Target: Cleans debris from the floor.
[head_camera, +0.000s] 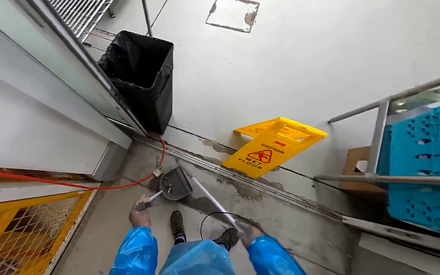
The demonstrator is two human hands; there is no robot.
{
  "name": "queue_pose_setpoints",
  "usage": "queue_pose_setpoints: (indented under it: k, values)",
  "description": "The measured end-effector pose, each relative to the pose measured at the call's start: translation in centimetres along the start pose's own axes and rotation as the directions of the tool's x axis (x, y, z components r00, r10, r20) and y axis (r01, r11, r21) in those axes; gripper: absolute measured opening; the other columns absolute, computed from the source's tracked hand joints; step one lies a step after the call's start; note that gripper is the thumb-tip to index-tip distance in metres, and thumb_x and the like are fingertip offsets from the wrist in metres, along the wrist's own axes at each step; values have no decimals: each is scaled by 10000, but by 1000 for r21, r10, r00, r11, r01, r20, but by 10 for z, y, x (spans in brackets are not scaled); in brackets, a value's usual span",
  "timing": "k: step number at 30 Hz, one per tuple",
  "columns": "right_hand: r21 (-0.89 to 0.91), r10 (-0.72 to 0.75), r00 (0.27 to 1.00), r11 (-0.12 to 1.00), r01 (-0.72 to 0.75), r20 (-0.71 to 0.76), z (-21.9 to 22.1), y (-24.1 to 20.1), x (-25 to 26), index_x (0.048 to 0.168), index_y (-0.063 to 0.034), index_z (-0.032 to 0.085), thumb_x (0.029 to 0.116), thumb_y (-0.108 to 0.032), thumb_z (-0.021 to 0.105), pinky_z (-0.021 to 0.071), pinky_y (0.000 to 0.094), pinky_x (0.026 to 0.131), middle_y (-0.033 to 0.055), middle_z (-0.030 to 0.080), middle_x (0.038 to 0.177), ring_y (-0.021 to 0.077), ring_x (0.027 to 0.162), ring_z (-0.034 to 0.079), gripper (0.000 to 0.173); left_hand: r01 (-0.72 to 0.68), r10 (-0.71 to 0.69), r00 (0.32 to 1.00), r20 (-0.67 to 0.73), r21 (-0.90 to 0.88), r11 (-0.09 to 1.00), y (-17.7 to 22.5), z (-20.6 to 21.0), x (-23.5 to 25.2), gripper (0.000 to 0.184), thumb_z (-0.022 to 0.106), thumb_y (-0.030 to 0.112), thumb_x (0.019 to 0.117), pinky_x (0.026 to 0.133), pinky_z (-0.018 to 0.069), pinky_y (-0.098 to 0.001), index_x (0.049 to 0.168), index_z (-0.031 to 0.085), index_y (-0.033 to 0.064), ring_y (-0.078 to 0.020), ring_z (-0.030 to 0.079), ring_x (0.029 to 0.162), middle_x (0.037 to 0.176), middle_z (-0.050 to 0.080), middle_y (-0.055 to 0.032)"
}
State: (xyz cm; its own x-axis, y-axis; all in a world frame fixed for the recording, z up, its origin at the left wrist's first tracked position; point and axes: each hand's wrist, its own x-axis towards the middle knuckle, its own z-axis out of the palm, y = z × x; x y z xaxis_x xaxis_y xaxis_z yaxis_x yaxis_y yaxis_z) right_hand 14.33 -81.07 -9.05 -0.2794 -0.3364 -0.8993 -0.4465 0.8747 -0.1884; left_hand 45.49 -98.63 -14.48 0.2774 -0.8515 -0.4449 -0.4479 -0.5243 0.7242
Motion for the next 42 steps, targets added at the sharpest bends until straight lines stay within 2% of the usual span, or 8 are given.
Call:
queue_pose_setpoints:
  k: [4,8,14,16,19,27,33,42]
  values:
    - [-176,-43,966,984,-2,-256,-75,-43,65,1403,10,605,1034,-148,590,377,559,1174,278,602,1412,416,1373,537,402,1,-10,994,-109,-85,996,-22,-34,2,173,645,7,970,1021,519,-376,1096,679,-107,-234,695,1099,1141,729,-205]
    - [-223,-25,992,975,-4,-126,-109,-94,145,1348,62,602,1050,-127,592,411,587,1122,305,616,1363,435,1334,564,353,28,-52,979,-198,-121,992,-25,-49,11,137,630,-8,969,1005,526,-367,1039,672,-119,-234,705,1073,1125,729,-214]
    - [-162,-79,997,984,77,-6,100,-87,142,1389,111,548,1091,-170,502,433,500,1135,326,614,1347,402,1290,595,413,88,-105,981,-165,-107,990,-11,-51,34,157,602,-36,965,1040,508,-404,1086,693,-80,-246,681,1142,1175,723,-189]
    - [-323,47,958,945,49,283,86,-99,86,1517,-23,483,1047,-193,570,369,549,1184,249,554,1483,379,1406,515,507,133,-141,983,-121,-73,988,-6,-50,34,180,607,-16,971,1060,492,-414,1121,698,-59,-248,665,1175,1204,716,-178]
    - [-208,21,982,978,19,187,40,-91,42,1462,-143,603,977,-236,682,436,557,1131,189,656,1384,348,1316,602,500,137,-142,985,-102,-56,989,-1,-49,40,182,669,78,975,1051,492,-426,1108,713,-37,-248,679,1143,1171,729,-173]
    - [-307,13,992,950,-51,-124,-117,-123,100,1375,-60,646,1010,-210,650,418,563,1129,229,642,1376,372,1330,580,395,171,-175,975,-140,-39,984,4,-46,39,219,660,119,993,1053,489,-435,1131,710,-43,-259,684,1131,1149,733,-183]
    - [-441,128,989,894,-81,77,-50,-108,163,1430,-64,606,1001,-228,652,383,529,1180,209,590,1461,346,1406,522,462,203,-217,962,-166,-96,974,14,-21,29,195,654,89,988,1043,503,-391,1123,714,-39,-214,691,1114,1159,736,-159]
    - [-326,54,995,942,-78,-80,-164,-97,134,1394,-84,643,985,-177,674,424,560,1131,220,642,1383,371,1332,581,421,193,-216,971,-103,-198,961,45,26,25,200,641,-25,932,1041,510,-383,1121,692,-67,-216,675,1154,1230,712,-167]
